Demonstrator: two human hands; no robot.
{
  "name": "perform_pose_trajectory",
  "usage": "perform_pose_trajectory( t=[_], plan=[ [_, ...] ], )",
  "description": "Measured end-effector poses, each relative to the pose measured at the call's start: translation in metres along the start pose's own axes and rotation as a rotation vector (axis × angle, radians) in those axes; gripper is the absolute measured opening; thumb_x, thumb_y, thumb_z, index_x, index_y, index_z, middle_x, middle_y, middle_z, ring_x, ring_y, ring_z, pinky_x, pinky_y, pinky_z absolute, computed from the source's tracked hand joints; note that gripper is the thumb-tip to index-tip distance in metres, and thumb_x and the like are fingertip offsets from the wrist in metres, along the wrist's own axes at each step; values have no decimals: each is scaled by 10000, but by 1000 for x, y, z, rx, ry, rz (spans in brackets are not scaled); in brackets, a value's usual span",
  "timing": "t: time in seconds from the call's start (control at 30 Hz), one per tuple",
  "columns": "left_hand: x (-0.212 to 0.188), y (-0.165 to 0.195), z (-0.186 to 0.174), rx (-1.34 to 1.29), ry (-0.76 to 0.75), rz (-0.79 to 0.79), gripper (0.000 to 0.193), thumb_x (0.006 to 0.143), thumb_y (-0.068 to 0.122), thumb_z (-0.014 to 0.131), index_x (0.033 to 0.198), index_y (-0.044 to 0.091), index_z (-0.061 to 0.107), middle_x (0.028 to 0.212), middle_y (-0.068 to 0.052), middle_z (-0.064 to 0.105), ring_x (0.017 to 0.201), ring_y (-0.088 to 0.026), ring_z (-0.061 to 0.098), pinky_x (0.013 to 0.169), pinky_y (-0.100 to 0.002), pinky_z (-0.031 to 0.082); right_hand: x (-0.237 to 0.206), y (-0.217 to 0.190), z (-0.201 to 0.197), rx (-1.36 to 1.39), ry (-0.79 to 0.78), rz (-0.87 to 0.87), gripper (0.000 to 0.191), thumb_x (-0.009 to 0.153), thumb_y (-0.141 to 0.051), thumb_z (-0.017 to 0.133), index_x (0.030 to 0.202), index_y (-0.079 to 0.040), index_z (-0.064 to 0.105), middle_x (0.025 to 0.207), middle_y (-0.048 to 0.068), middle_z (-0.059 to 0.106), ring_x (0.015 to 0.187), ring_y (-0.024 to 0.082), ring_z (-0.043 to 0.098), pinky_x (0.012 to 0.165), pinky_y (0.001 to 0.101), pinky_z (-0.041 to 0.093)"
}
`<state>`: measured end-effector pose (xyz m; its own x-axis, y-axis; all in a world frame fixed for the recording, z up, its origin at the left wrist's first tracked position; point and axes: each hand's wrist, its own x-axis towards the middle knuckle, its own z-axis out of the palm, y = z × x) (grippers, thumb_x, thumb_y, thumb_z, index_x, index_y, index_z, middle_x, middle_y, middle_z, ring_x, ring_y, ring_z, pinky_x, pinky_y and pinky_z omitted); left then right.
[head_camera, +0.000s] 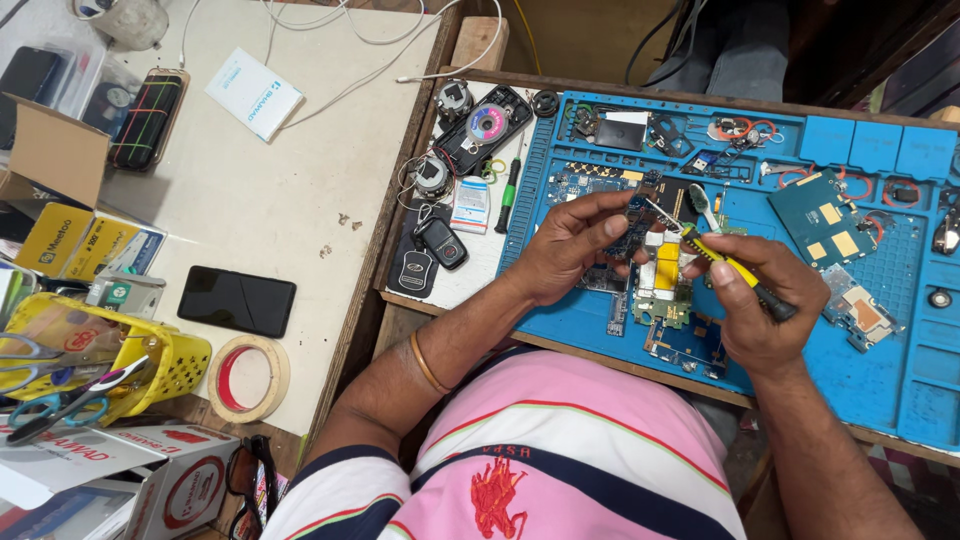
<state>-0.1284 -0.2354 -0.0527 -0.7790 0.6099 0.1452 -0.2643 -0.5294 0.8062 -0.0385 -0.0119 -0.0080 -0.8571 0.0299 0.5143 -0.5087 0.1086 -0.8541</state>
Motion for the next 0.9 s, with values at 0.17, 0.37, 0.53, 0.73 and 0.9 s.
perform_pose_trajectory(
  t=[0.17,0.37,0.53,0.73,0.9],
  plan=[
    [1,1,1,35,29,2,446,1069,202,674,1476,63,560,1294,-137,691,1077,-225,732,821,-338,640,0,-2,1,-6,-16,-3,245,1068,-127,626,1231,49,674,1029,163,728,901,176,738,825,283,610],
    [0,9,7,27,-55,67,536,1042,125,701,1540,88,507,1466,-104,633,1242,-163,673,941,-303,622,-3,-4,-1,-47,-24,11,244,1053,-130,628,1206,50,690,1029,173,728,879,192,740,821,285,598],
    [0,14,12,36,-95,108,584,1008,20,743,1540,87,512,1422,-100,625,1264,-133,627,1077,-286,576,-3,-2,-2,17,21,2,215,1066,-135,635,1154,53,692,1030,164,732,890,184,740,843,286,603],
    [0,17,15,65,-79,149,564,983,-21,752,1502,79,557,1380,-104,646,1293,-138,615,1114,-289,541,-3,-4,-3,-64,-17,-11,211,1056,-135,638,1146,47,695,1005,164,735,894,188,739,845,286,603],
    [-1,18,15,93,-60,166,527,982,-43,755,1465,71,580,1358,-100,649,1255,-138,610,1057,-280,541,-3,-7,-1,-87,-32,-13,224,1043,-121,630,1189,33,702,1019,166,737,887,183,738,833,277,596]
  ],
)
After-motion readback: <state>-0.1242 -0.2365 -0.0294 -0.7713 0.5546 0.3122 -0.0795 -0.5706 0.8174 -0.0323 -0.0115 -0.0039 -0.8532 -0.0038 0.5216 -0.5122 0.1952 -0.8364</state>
